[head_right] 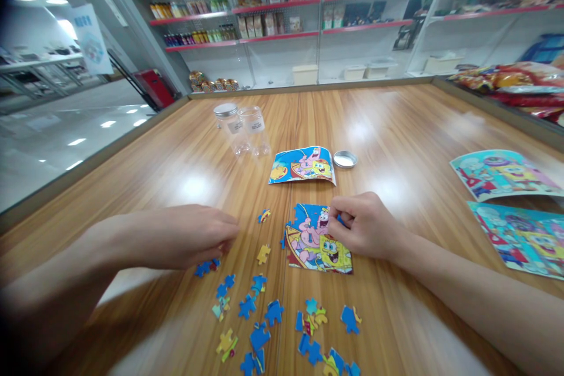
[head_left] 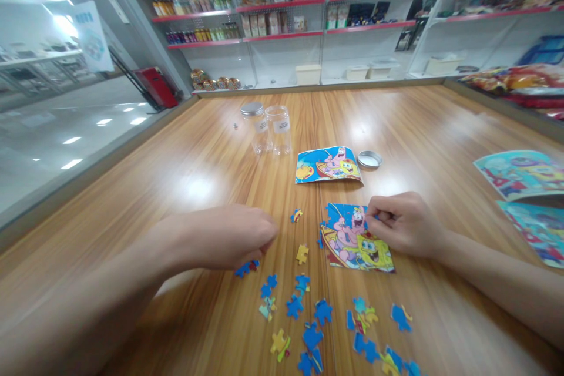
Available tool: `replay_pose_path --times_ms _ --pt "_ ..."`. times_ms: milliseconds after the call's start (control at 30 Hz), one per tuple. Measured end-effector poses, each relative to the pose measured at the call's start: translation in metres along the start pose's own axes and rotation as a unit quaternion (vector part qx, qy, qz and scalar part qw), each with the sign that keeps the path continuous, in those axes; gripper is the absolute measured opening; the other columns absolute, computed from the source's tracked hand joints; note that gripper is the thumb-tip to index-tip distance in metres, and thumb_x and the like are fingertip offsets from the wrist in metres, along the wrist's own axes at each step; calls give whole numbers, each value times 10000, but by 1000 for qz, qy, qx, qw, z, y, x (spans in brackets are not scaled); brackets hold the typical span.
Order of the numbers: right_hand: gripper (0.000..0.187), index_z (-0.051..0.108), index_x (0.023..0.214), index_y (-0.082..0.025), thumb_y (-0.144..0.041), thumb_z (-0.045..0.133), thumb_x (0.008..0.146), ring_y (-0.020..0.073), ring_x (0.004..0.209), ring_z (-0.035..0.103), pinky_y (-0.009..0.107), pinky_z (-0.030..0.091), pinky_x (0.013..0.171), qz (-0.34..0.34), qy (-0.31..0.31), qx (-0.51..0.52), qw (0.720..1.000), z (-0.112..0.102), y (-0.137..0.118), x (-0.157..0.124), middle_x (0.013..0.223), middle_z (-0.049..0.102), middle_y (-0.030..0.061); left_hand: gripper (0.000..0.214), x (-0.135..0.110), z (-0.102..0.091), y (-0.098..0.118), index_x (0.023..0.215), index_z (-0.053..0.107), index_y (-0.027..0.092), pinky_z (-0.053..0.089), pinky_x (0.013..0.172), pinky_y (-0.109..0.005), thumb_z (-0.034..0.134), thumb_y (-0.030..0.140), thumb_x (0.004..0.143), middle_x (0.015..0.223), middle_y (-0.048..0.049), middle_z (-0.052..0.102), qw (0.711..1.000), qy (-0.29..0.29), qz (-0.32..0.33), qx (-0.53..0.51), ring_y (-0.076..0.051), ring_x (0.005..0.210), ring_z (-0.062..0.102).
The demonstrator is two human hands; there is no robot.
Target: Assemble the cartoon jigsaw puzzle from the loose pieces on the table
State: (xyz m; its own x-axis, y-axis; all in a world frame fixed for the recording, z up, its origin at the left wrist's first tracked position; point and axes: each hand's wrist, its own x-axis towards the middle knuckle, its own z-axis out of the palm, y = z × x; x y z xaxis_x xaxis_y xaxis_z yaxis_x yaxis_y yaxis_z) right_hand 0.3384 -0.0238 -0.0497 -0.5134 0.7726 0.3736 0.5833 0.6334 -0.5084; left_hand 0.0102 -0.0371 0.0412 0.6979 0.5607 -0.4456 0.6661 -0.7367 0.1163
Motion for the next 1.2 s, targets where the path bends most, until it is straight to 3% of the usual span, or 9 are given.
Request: replay_pose_path --times_ms 67,167,267,467,833,1000,1100,1200 --pt "143 570 650 -199 -179 614 785 67 407 297 226 264 425 -2 1 0 1000 0 -1 0 460 360 -87 33 -2 -3 -2 829 702 172 418 594 -265 679 196 830 786 -39 703 999 -14 -33 17 -183 709 638" --pt "143 568 645 -200 -177 617 778 67 408 296 225 262 426 -2 -1 -1 1000 -1 -2 1 460 359 -87 123 0 -2 -3 790 700 152 392 557 -263 752 264 798 760 -62 707 996 -50 -69 15 -188 670 632" --pt "148 565 640 -200 -177 615 778 67 408 304 225 262 426 1 2 -2 1000 0 -2 1 460 368 -85 98 6 1 -1 764 695 147 394 553 -257 743 226 796 759 -72 715 996 -67 -64 5 -189 670 633" --pt "147 564 650 -203 -188 616 787 69 405 302 225 267 419 4 -2 -7 1000 1 0 0 455 365 -85 68 12 3 8 811 695 144 410 567 -268 731 201 803 789 -79 724 997 -45 -55 7 -207 709 654" --pt "152 574 650 -200 -188 610 797 68 404 305 228 268 418 1 1 -9 1000 0 0 -1 457 369 -84 87 24 19 7 830 613 169 414 600 -266 674 202 882 827 -32 689 999 33 21 -33 -178 723 642" --pt "138 579 652 -194 -176 609 786 66 407 305 227 271 425 1 -1 -6 1000 0 -1 0 459 370 -85 227 18 10 17 864 594 172 411 575 -287 663 377 930 791 -29 677 996 64 59 22 -188 688 637" --pt "134 578 652 -190 -165 607 780 63 411 314 221 271 428 2 -1 0 1000 0 -2 1 466 380 -85 317 19 8 37 901 587 162 442 592 -306 632 474 933 856 -46 668 984 114 129 37 -184 723 632" --pt "140 579 648 -184 -168 611 784 58 407 302 217 260 427 1 2 9 1000 1 -2 1 459 367 -90 273 24 17 54 892 583 168 452 589 -314 621 432 951 899 -43 645 964 150 217 31 -170 730 607"
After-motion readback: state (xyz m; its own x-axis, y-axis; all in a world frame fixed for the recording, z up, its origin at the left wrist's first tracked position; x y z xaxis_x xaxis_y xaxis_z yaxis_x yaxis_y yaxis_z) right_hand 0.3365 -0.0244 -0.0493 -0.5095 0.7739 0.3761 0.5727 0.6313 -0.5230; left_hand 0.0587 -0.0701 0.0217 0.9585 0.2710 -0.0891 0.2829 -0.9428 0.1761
